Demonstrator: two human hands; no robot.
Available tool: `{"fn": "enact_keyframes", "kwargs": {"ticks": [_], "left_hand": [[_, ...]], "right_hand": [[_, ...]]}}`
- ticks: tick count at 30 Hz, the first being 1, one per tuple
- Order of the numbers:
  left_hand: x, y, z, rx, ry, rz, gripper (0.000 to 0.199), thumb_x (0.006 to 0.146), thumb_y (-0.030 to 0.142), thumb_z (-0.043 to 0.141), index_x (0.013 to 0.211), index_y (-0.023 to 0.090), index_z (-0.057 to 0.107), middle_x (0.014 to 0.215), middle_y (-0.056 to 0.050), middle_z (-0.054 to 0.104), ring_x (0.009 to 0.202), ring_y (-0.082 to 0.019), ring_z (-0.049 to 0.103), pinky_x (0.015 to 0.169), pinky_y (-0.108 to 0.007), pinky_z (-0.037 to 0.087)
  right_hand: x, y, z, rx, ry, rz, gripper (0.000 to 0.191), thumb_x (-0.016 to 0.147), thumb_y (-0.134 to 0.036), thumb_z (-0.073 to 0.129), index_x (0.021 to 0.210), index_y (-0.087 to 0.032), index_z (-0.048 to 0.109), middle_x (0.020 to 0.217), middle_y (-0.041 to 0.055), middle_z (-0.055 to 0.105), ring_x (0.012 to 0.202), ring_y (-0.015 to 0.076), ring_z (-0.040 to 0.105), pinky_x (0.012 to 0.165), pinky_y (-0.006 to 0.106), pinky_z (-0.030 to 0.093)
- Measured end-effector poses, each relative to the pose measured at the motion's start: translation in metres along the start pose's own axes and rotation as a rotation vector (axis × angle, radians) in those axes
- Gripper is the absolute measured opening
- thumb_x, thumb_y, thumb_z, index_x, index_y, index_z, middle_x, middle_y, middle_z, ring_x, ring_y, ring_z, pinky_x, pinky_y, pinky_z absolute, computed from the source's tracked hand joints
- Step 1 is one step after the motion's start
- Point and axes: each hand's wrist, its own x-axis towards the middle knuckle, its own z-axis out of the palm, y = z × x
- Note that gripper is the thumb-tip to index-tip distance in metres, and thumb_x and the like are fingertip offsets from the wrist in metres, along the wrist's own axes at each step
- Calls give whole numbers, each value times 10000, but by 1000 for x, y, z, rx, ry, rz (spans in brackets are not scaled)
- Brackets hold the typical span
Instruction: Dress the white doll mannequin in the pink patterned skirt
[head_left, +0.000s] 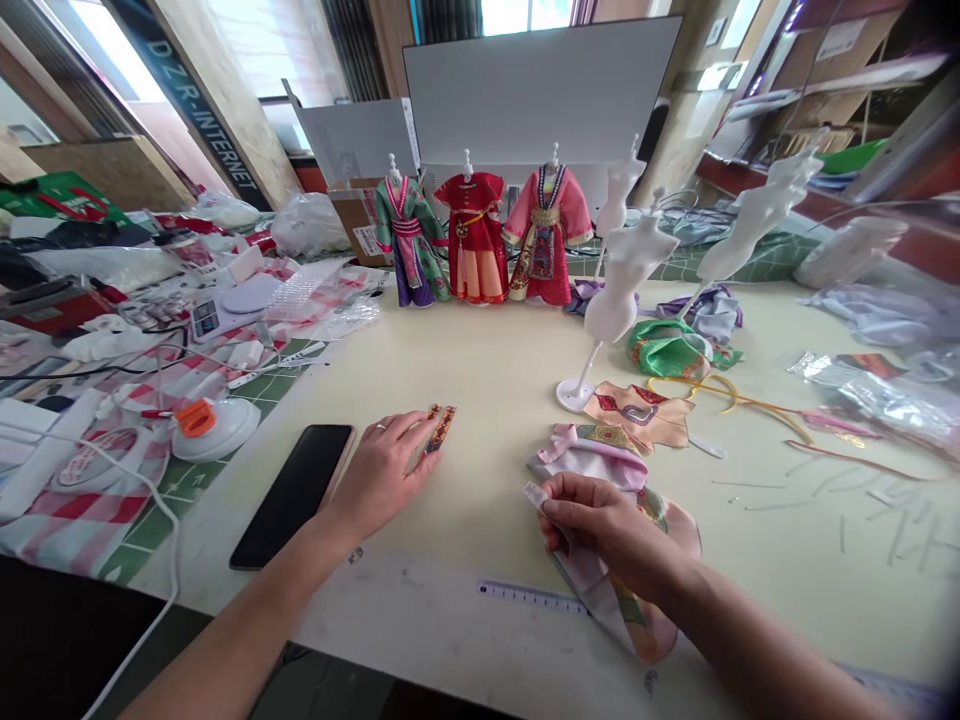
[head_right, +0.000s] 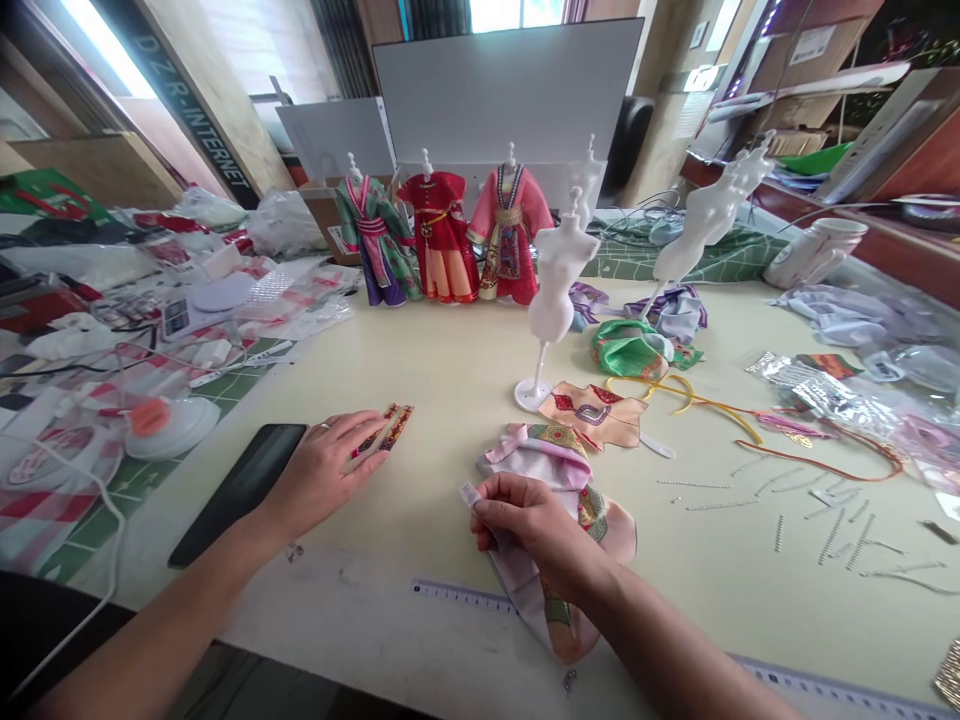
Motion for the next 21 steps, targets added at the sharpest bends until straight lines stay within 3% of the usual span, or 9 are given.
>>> {"fn": "enact_keyframes", "kwargs": {"ticks": [2, 6, 8, 12, 15, 17, 19, 21], "left_hand": [[-7, 24, -5, -187, -28, -103, 313, 881, 347, 487, 1105, 181, 630, 1160, -109, 633, 1095, -260, 567, 950, -426, 445], [-15, 74, -5, -724, -347, -283, 332, 860, 426, 518, 1056, 191, 647, 1030, -82, 673, 927, -207, 628, 743, -285, 520], [-14, 90, -1, -947, -399, -348, 321, 837, 418, 559, 1043, 185, 638, 913, -59, 684, 831, -182, 630, 697, -261, 510], [-6, 102, 1, -1138, -267, -466, 166, 807, 323, 600, 783, 162, 632, 693, -10, 635, 671, -128, 581, 638, -232, 472], [-1, 99, -9, -1198, -132, -580, 166, 779, 314, 620, 730, 155, 607, 646, -6, 620, 625, -118, 565, 608, -231, 466], [0, 97, -17, -1233, -67, -639, 180, 770, 330, 627, 747, 153, 603, 641, -15, 634, 617, -124, 575, 611, -242, 482], [-1, 97, -22, -1225, -22, -654, 189, 766, 339, 633, 757, 152, 608, 662, -27, 653, 637, -134, 594, 615, -247, 497], [-3, 101, -22, -1184, 4, -632, 187, 773, 343, 629, 759, 157, 617, 710, -36, 670, 675, -146, 614, 625, -251, 512]], "right_hand": [[0, 1, 1, -15, -9, -20, 208, 737, -344, 710, 786, -183, 588, 687, -10, 593, 624, 105, 531, 592, 229, 388], [-2, 3, 4, -100, -15, -78, 182, 756, -343, 699, 809, -183, 629, 724, -4, 613, 663, 111, 542, 642, 243, 409], [-3, 2, 6, -140, -34, -106, 176, 763, -342, 694, 815, -182, 641, 728, -5, 612, 681, 115, 547, 660, 249, 416], [-5, 2, 8, -189, -66, -139, 188, 787, -355, 673, 825, -179, 621, 747, -2, 623, 688, 111, 556, 668, 247, 424], [-5, 4, 6, -246, 14, -173, 179, 813, -351, 636, 874, -187, 595, 774, 7, 623, 703, 130, 569, 659, 263, 441], [-5, 6, 4, -398, 167, -321, 133, 841, -309, 590, 927, -208, 586, 865, 23, 626, 799, 162, 585, 708, 291, 460], [-8, 9, 5, -618, 319, -570, 125, 860, -245, 547, 981, -233, 574, 1003, 43, 613, 955, 198, 569, 820, 338, 456], [-11, 11, 8, -815, 370, -780, 183, 860, -196, 529, 1032, -252, 557, 1078, 59, 597, 1046, 224, 540, 895, 378, 432]]}}
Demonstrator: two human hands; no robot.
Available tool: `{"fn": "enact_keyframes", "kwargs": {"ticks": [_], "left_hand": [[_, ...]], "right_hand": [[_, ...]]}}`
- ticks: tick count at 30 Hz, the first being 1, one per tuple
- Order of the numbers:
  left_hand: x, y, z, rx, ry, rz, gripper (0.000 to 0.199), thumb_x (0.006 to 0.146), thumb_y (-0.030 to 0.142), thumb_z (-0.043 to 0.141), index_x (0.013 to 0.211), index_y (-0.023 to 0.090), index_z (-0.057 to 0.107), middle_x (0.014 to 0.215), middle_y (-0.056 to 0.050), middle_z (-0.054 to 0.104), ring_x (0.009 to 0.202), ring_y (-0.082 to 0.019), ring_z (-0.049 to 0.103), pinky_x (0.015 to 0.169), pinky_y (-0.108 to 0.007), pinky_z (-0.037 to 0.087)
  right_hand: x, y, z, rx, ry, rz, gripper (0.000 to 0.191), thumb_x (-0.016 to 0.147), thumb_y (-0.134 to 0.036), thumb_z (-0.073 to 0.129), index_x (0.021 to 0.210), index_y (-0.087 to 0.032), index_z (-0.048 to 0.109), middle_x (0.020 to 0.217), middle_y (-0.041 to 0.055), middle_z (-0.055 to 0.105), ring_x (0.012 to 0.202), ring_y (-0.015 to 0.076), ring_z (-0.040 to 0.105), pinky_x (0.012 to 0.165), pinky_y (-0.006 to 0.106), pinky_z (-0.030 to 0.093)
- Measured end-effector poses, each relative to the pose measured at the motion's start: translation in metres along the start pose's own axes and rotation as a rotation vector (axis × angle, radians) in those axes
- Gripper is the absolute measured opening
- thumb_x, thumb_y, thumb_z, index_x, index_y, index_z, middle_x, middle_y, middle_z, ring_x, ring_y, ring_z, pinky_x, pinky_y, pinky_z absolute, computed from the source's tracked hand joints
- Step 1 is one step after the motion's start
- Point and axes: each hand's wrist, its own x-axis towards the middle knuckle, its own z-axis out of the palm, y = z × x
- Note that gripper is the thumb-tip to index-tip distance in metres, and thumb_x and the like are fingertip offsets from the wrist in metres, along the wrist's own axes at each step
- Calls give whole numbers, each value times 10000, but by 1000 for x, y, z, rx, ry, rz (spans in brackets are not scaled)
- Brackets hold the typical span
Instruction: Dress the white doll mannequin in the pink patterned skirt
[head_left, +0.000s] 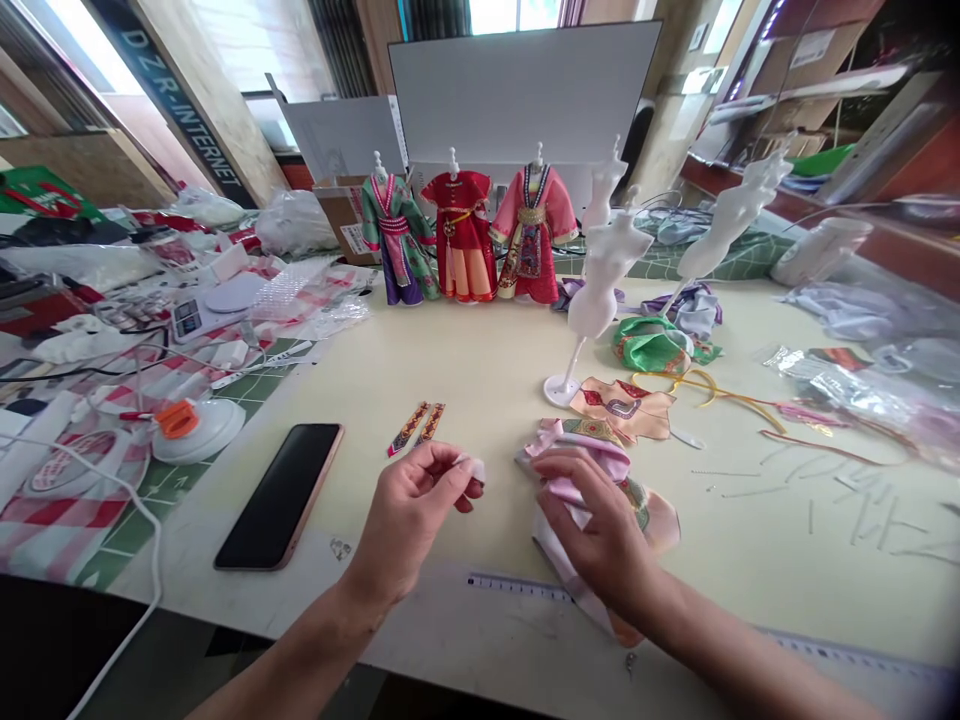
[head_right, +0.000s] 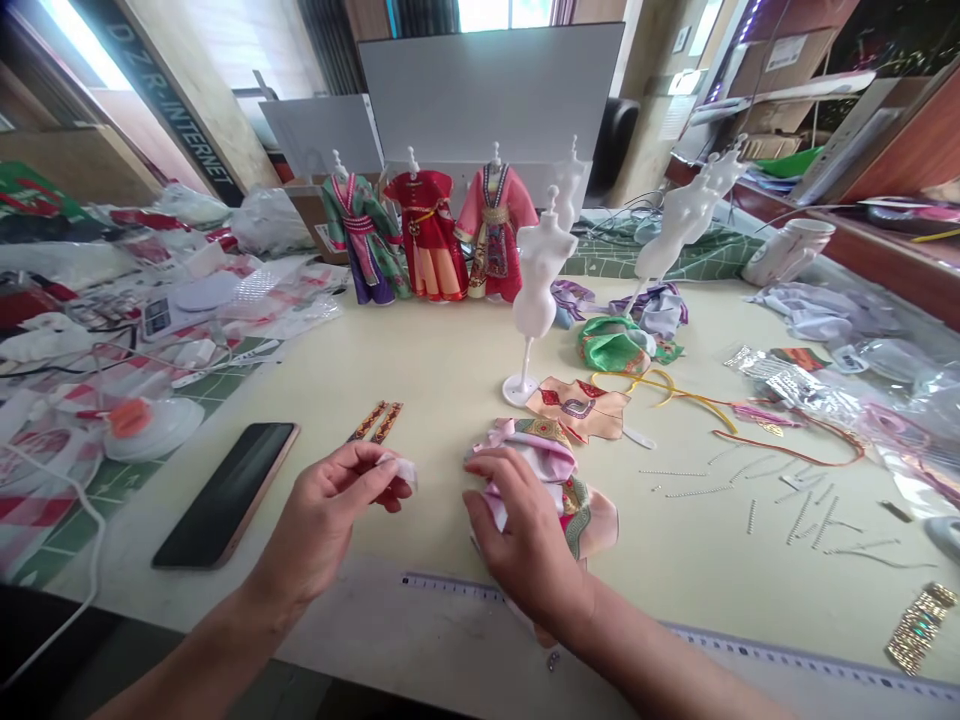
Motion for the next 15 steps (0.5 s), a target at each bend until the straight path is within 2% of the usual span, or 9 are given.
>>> {"fn": "enact_keyframes", "kwargs": {"ticks": [2, 5, 8, 10, 13, 15], "left_hand": [[-4, -2, 7, 54, -15, 36, 182, 786, 344, 617, 762, 164, 625, 741, -38, 680, 692, -154, 626, 634, -255, 520], [-11, -7, 19, 132, -105, 79, 163, 815, 328, 584, 793, 178, 642, 764, -34, 691, 704, -160, 636, 647, -257, 523], [-17, -8, 24, 203, -210, 143, 164, 822, 294, 575, 925, 202, 663, 910, -42, 708, 831, -182, 655, 732, -267, 528], [-19, -9, 22, 232, -232, 158, 215, 820, 289, 581, 1006, 213, 656, 976, -45, 705, 877, -189, 656, 756, -271, 530], [-17, -12, 15, 222, -170, 123, 225, 839, 327, 556, 999, 201, 651, 944, -51, 704, 830, -189, 662, 719, -281, 538], [-14, -16, 10, 217, -107, 99, 231, 844, 349, 550, 985, 193, 648, 949, -57, 697, 843, -193, 658, 745, -297, 536]], "right_hand": [[-4, -4, 2, -90, -52, -116, 237, 854, -187, 538, 1080, -260, 544, 1073, 72, 602, 1033, 241, 548, 880, 397, 442], [-8, -8, 7, -102, -124, -102, 235, 846, -212, 565, 1077, -253, 550, 979, 68, 626, 911, 234, 584, 796, 377, 468], [-5, -6, 9, 21, -84, 47, 74, 863, -263, 569, 926, -233, 592, 846, 38, 638, 770, 189, 593, 712, 324, 469], [-1, -5, 9, 170, -77, 171, 103, 874, -309, 565, 845, -219, 608, 793, 26, 641, 724, 168, 587, 676, 298, 465], [4, -7, 6, 429, -127, 328, 182, 875, -341, 560, 776, -198, 617, 736, 18, 628, 703, 158, 578, 662, 288, 460], [7, -9, 5, 569, -164, 389, 211, 876, -354, 556, 761, -189, 618, 732, 18, 626, 718, 159, 579, 694, 297, 462]]}}
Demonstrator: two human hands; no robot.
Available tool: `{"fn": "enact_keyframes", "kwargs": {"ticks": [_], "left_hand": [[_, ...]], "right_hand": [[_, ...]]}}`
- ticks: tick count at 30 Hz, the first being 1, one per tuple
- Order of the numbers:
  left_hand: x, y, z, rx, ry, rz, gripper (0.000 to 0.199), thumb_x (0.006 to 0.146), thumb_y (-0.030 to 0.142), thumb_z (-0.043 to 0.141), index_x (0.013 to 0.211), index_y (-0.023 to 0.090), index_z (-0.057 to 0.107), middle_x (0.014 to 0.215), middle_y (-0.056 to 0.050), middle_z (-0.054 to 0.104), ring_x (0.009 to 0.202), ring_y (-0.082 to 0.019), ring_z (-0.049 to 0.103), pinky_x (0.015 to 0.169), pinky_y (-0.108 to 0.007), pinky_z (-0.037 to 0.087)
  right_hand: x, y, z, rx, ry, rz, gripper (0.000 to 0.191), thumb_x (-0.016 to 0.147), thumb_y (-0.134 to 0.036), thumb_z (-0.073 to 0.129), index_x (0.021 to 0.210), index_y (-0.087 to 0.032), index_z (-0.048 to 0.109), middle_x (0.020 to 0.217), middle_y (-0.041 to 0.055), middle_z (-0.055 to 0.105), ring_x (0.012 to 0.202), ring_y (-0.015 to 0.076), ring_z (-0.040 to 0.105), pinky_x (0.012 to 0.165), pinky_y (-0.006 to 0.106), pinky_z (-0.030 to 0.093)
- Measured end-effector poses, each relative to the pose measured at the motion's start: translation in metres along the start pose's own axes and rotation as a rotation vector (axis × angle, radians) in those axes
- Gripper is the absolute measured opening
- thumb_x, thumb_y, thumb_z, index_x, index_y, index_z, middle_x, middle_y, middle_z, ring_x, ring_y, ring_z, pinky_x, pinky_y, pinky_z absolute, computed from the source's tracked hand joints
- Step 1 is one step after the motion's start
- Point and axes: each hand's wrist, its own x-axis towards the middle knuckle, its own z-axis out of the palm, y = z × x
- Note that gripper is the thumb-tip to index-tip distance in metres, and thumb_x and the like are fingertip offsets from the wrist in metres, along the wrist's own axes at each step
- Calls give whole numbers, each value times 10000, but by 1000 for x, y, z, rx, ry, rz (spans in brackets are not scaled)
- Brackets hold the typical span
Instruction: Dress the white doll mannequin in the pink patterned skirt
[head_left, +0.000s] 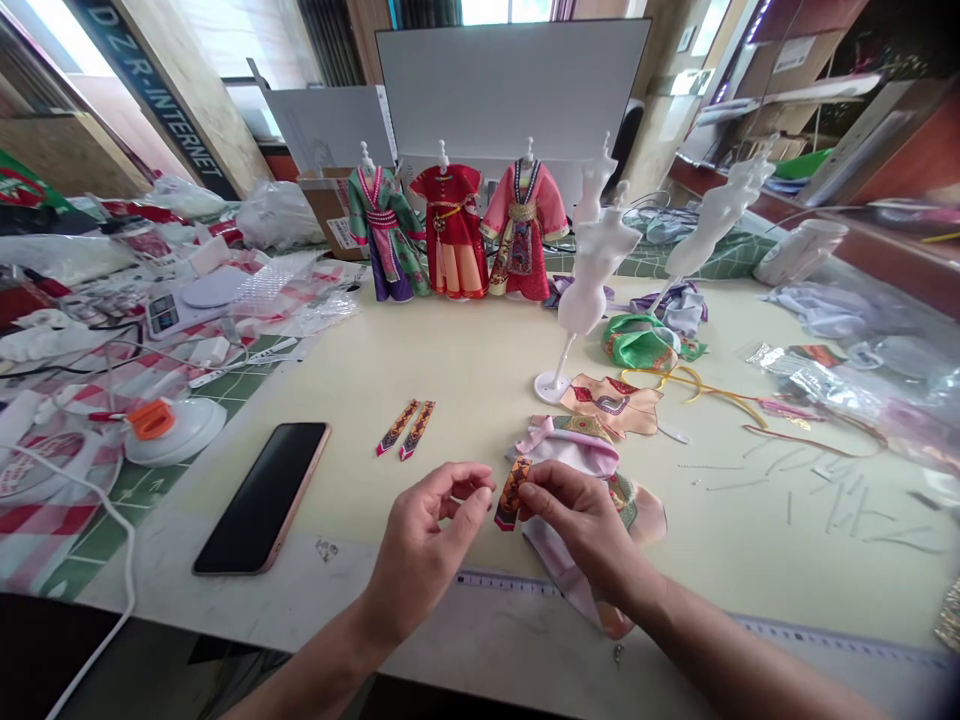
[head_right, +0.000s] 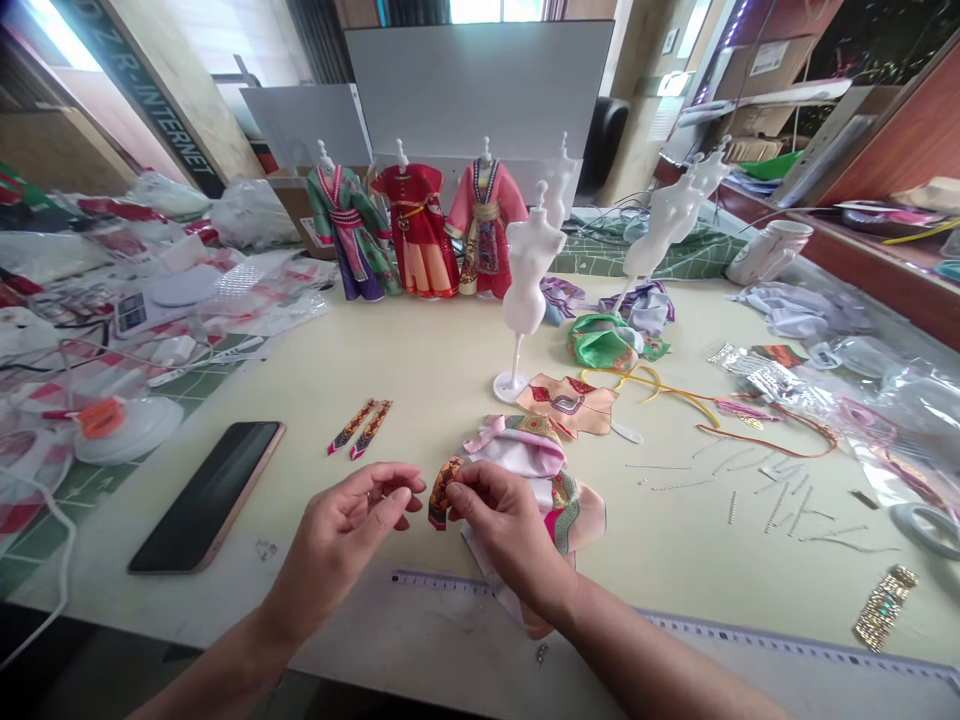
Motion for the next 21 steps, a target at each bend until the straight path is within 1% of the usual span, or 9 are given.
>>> {"fn": "enact_keyframes", "kwargs": {"ticks": [2, 4, 6, 8, 10, 14, 17, 19, 21], "left_hand": [[3, -5, -1, -28, -3, -34, 256, 830, 351, 577, 1026, 198, 636, 1022, -65, 682, 921, -204, 644, 810, -313, 522], [5, -9, 1, -110, -81, -74, 278, 809, 339, 612, 1052, 202, 629, 1067, -69, 672, 988, -209, 624, 870, -322, 499], [6, -10, 5, -201, -168, -125, 226, 796, 328, 630, 972, 186, 649, 958, -63, 690, 907, -192, 635, 819, -304, 505], [7, -11, 6, -248, -187, -181, 162, 785, 318, 636, 835, 165, 653, 782, -37, 674, 733, -151, 616, 687, -263, 500], [11, -11, 2, -254, -145, -217, 155, 767, 309, 646, 762, 154, 640, 680, -11, 630, 618, -116, 560, 595, -236, 464], [34, -13, -19, -217, -27, -223, 189, 743, 324, 658, 796, 142, 657, 635, -1, 603, 563, -96, 521, 541, -223, 424], [58, -15, -35, -164, 44, -194, 243, 725, 359, 661, 852, 151, 669, 711, -19, 633, 566, -96, 529, 483, -209, 393], [72, -17, -41, -85, 46, -164, 287, 740, 383, 638, 915, 157, 664, 765, -32, 649, 562, -95, 535, 471, -210, 397], [82, -21, -43, 46, 36, -171, 340, 768, 379, 596, 1018, 152, 634, 799, -47, 659, 552, -96, 546, 473, -215, 422]], "right_hand": [[0, -2, -1, 60, -27, 25, 220, 870, -378, 567, 778, -188, 627, 776, 24, 636, 770, 165, 582, 750, 307, 459], [0, -2, -1, 58, -23, 34, 211, 851, -396, 594, 803, -194, 634, 837, 28, 639, 835, 174, 575, 786, 307, 450], [0, -2, -2, 38, -17, 36, 204, 838, -397, 607, 795, -200, 636, 853, 24, 629, 848, 175, 566, 773, 297, 448], [0, 0, -2, 26, -8, 50, 182, 834, -380, 608, 803, -204, 641, 827, 13, 616, 798, 160, 553, 728, 281, 442], [0, 1, -2, 12, 18, 92, 155, 824, -358, 617, 853, -208, 647, 804, 1, 607, 746, 141, 534, 691, 268, 429], [0, 2, -1, -2, 70, 164, 177, 802, -350, 633, 905, -206, 640, 783, -7, 599, 715, 127, 524, 676, 265, 422], [0, 1, -1, -2, 58, 181, 171, 799, -351, 628, 884, -204, 640, 795, -3, 612, 710, 125, 528, 675, 268, 425], [0, 0, -1, -4, 55, 184, 166, 797, -352, 628, 872, -204, 641, 799, 0, 621, 711, 127, 532, 677, 270, 426], [1, -1, -1, -3, 52, 184, 166, 794, -355, 629, 858, -202, 641, 800, 3, 626, 712, 128, 535, 677, 272, 426]]}}
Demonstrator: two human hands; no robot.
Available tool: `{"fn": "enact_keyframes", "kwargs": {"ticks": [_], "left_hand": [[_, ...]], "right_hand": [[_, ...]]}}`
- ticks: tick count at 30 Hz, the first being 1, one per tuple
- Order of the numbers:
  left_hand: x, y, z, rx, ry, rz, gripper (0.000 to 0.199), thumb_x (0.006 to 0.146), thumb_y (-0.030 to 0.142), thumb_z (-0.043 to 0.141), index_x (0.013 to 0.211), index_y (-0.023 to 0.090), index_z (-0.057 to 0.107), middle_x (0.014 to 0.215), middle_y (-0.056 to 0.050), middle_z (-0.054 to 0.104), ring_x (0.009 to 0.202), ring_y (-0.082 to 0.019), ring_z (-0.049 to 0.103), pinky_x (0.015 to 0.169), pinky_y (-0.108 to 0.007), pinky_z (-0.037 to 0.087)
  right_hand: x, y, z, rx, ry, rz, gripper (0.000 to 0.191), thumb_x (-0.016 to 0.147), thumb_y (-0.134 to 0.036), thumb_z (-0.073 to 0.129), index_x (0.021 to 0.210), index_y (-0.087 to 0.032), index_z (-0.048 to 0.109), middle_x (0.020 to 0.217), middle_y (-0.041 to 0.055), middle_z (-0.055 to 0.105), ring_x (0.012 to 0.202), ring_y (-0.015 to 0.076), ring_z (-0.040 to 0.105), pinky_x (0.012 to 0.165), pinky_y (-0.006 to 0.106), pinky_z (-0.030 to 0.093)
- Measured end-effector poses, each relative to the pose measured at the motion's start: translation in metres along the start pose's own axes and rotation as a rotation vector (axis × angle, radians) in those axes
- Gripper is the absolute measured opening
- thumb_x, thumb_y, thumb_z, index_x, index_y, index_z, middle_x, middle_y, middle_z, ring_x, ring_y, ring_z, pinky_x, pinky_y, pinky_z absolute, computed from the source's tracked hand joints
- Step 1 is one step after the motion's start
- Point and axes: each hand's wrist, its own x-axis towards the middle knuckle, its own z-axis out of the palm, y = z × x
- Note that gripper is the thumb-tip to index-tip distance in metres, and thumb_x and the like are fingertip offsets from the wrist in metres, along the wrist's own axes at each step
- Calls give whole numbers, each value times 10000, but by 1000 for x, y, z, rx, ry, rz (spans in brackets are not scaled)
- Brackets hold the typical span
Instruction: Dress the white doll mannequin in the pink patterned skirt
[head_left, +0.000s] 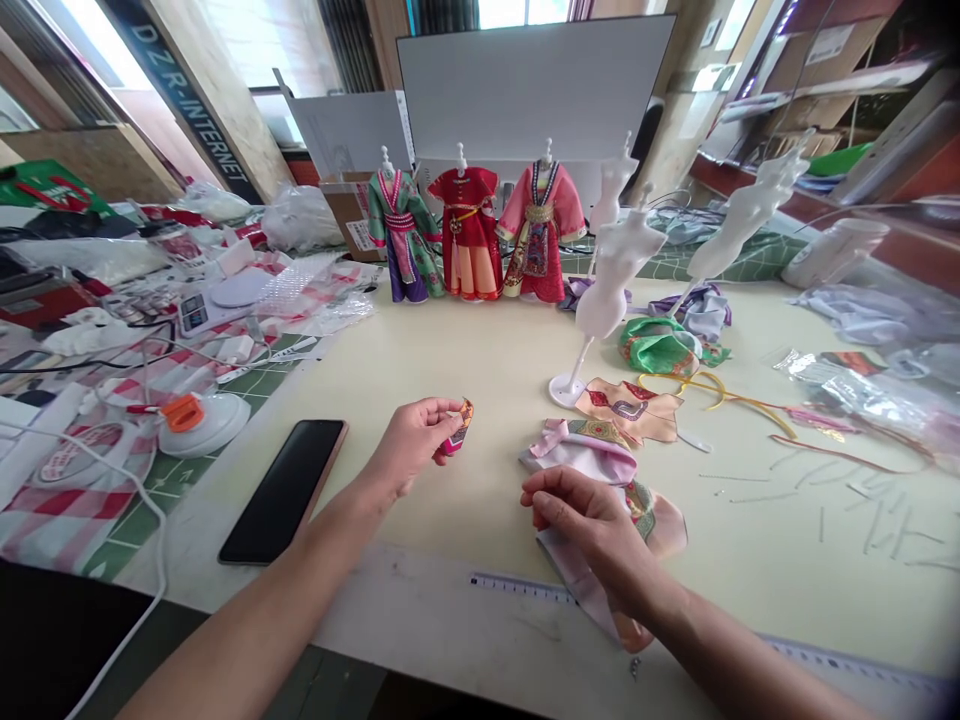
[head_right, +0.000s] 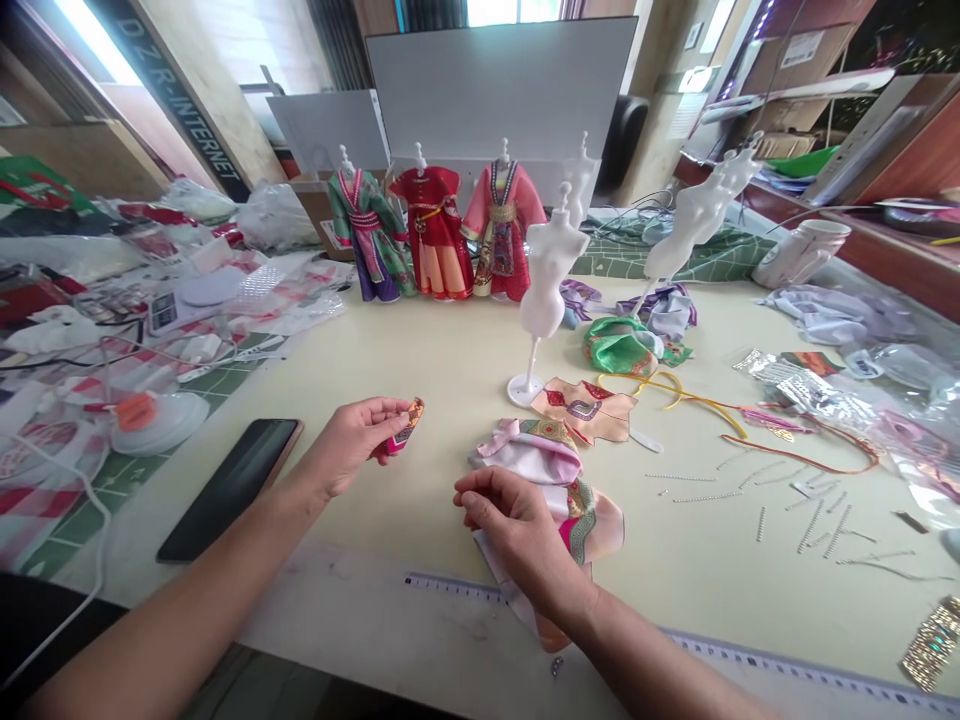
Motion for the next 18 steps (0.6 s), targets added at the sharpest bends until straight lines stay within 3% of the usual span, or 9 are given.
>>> {"fn": "enact_keyframes", "kwargs": {"ticks": [5, 11, 14, 16, 18], "left_hand": [[10, -13, 1, 240, 28, -24, 449, 786, 292, 536, 1208, 139, 518, 814, -55, 663, 499, -97, 544, 435, -208, 427], [6, -16, 0, 482, 105, 75, 383, 783, 212, 525, 1164, 193, 557, 742, -21, 637, 612, -155, 580, 541, -246, 430], [-3, -12, 1, 768, 232, 216, 357, 802, 253, 546, 1156, 210, 570, 845, -52, 651, 740, -217, 601, 601, -290, 425], [-11, -7, 3, 1003, 337, 381, 332, 835, 279, 525, 1155, 209, 576, 978, -89, 642, 827, -251, 602, 632, -315, 434], [-17, -2, 9, 1083, 347, 548, 283, 859, 275, 506, 1113, 199, 604, 1038, -105, 629, 906, -266, 589, 716, -347, 451]], "right_hand": [[0, 3, -1, -22, 2, 11, 175, 800, -361, 615, 848, -194, 638, 794, 6, 627, 729, 132, 544, 687, 272, 427], [-1, 8, -2, -178, -22, -60, 154, 850, -339, 547, 869, -210, 631, 812, 4, 621, 746, 141, 547, 654, 266, 423], [5, 5, -13, -356, 21, -243, 122, 859, -302, 538, 874, -219, 626, 807, 2, 628, 753, 150, 560, 659, 271, 427], [11, 2, -24, -508, 138, -397, 94, 853, -267, 542, 862, -217, 621, 825, 8, 638, 776, 160, 570, 695, 287, 429], [19, -1, -35, -683, 253, -479, 85, 847, -239, 538, 846, -211, 619, 818, 16, 640, 773, 171, 566, 710, 305, 422]]}}
